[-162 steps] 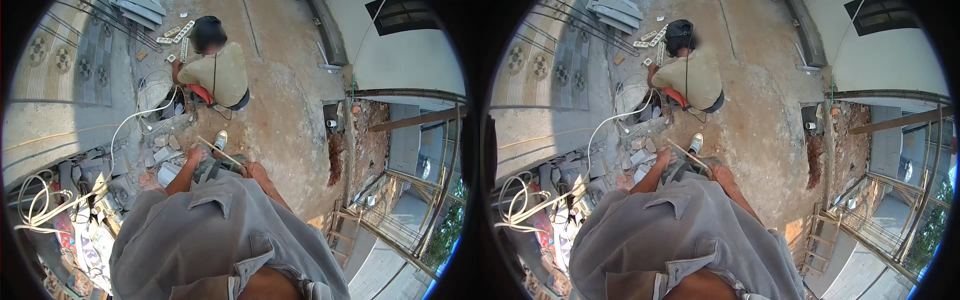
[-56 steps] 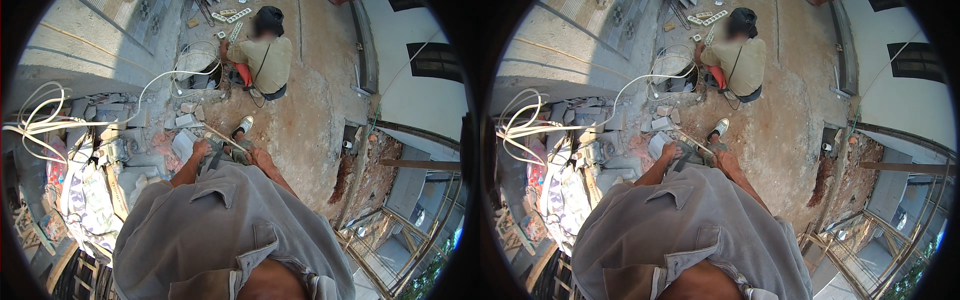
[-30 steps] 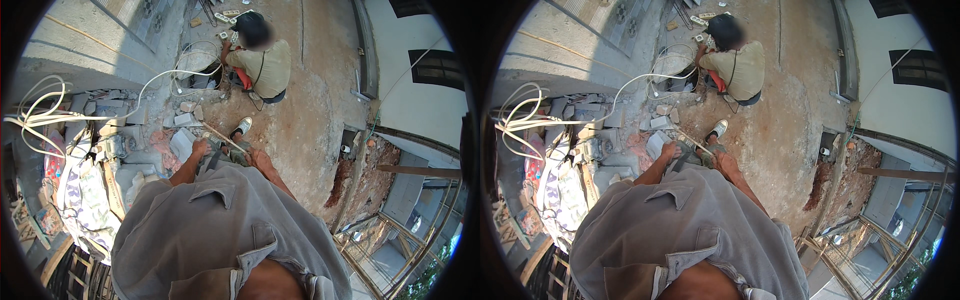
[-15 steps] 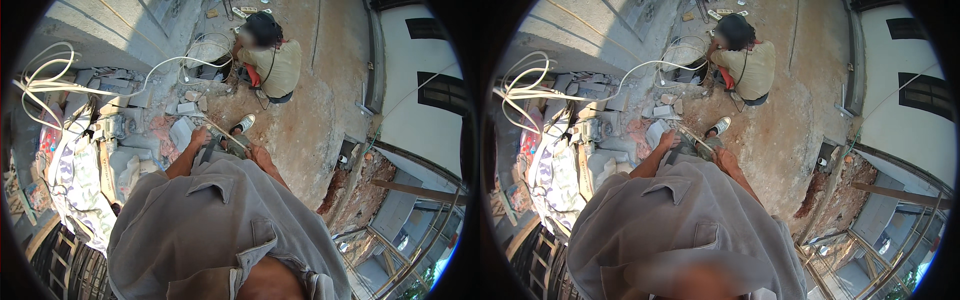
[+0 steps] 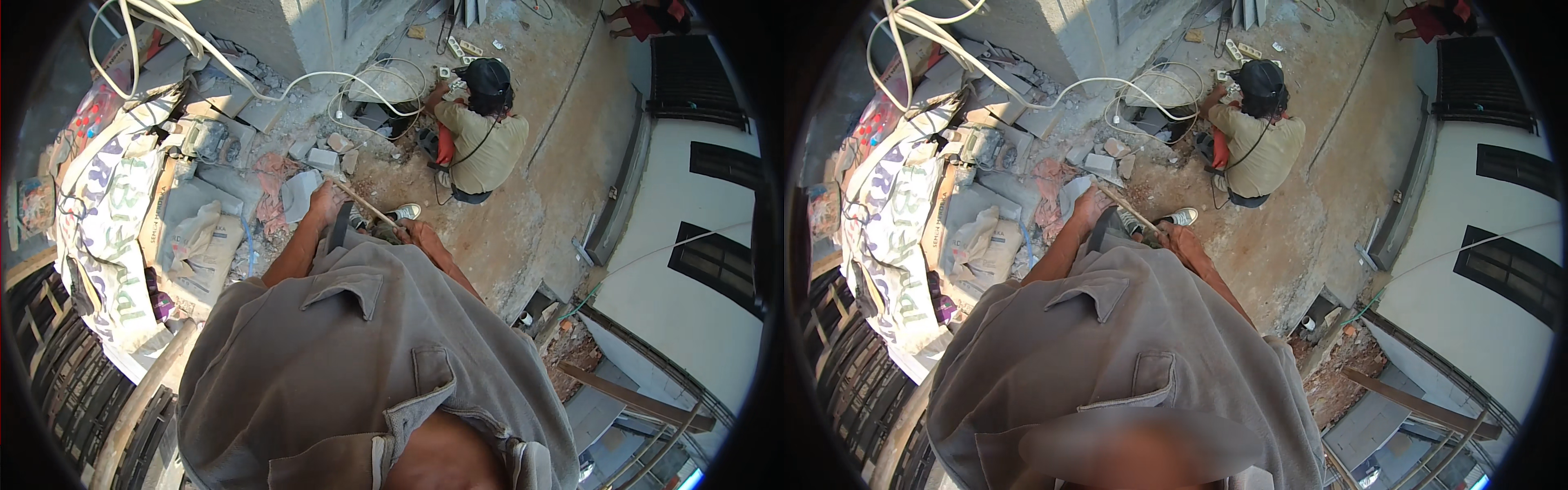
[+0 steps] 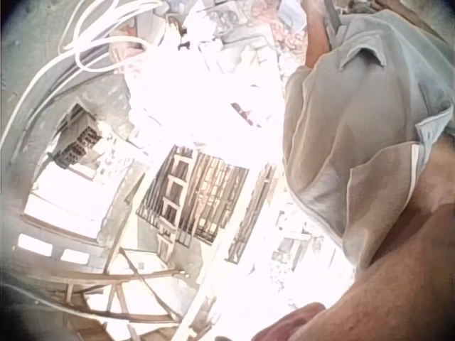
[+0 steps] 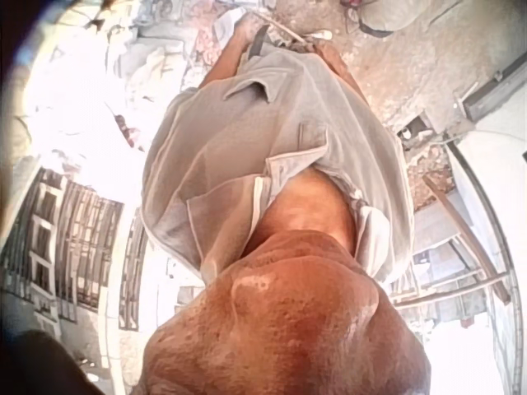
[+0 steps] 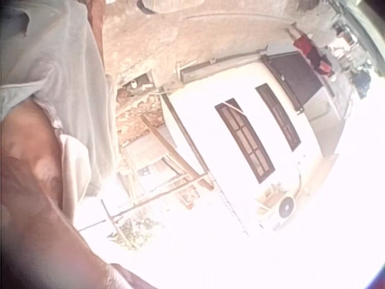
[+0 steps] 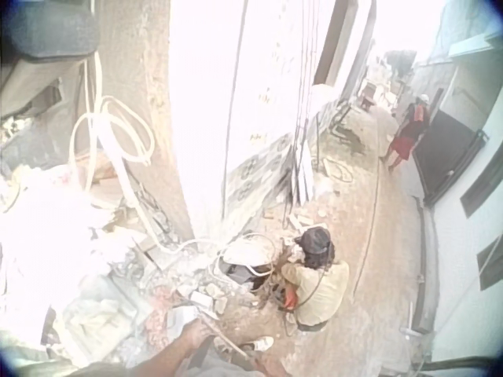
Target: Replacing or repairing internal components and wiring of an electrical power strip extension cord.
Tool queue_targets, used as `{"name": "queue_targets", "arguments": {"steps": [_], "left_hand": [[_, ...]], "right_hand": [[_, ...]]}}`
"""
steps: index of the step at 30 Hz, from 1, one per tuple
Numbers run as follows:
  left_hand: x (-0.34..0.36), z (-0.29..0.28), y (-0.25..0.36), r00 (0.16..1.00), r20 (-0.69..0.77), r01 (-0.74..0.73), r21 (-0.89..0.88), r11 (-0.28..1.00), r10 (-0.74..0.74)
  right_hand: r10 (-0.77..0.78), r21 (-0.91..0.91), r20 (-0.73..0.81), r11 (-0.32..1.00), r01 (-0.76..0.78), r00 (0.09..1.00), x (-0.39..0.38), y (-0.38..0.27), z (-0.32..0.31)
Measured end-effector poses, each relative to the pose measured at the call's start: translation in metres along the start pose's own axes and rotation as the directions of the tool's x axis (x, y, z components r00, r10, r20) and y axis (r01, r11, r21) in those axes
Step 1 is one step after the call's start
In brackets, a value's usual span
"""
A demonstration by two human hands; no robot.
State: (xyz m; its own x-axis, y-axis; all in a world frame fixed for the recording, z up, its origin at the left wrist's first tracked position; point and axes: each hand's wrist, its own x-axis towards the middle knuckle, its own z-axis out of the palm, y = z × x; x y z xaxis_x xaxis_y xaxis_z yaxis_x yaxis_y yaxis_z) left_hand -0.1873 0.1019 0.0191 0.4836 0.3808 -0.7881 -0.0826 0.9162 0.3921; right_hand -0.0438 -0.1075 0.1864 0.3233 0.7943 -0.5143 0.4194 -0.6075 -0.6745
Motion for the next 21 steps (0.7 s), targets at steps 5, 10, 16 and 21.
{"name": "queue_targets", "arguments": {"steps": [5, 10, 16, 21], "left_hand": [[0.005, -0.016, -0.006, 0.999, -0.035, -0.021, -0.031, 0.999, 0.020], [0.004, 0.002, -0.008, 0.998, -0.059, 0.031, 0.003, 1.000, -0.031], [-0.012, 0.030, -0.008, 0.992, -0.082, 0.099, 0.038, 0.994, -0.096], [-0.013, 0.034, -0.006, 0.994, -0.038, 0.108, 0.045, 0.993, -0.106]], "right_hand": [[0.033, -0.083, 0.061, 0.996, -0.028, 0.998, 0.002, -0.013, -0.001], [-0.033, 0.096, -0.034, 0.995, 0.036, 0.999, -0.014, -0.009, 0.004], [0.139, 0.093, -0.008, 0.986, -0.137, 0.990, -0.026, -0.010, -0.002], [0.112, 0.125, -0.055, 0.987, -0.105, 0.992, -0.028, -0.003, 0.005]]}}
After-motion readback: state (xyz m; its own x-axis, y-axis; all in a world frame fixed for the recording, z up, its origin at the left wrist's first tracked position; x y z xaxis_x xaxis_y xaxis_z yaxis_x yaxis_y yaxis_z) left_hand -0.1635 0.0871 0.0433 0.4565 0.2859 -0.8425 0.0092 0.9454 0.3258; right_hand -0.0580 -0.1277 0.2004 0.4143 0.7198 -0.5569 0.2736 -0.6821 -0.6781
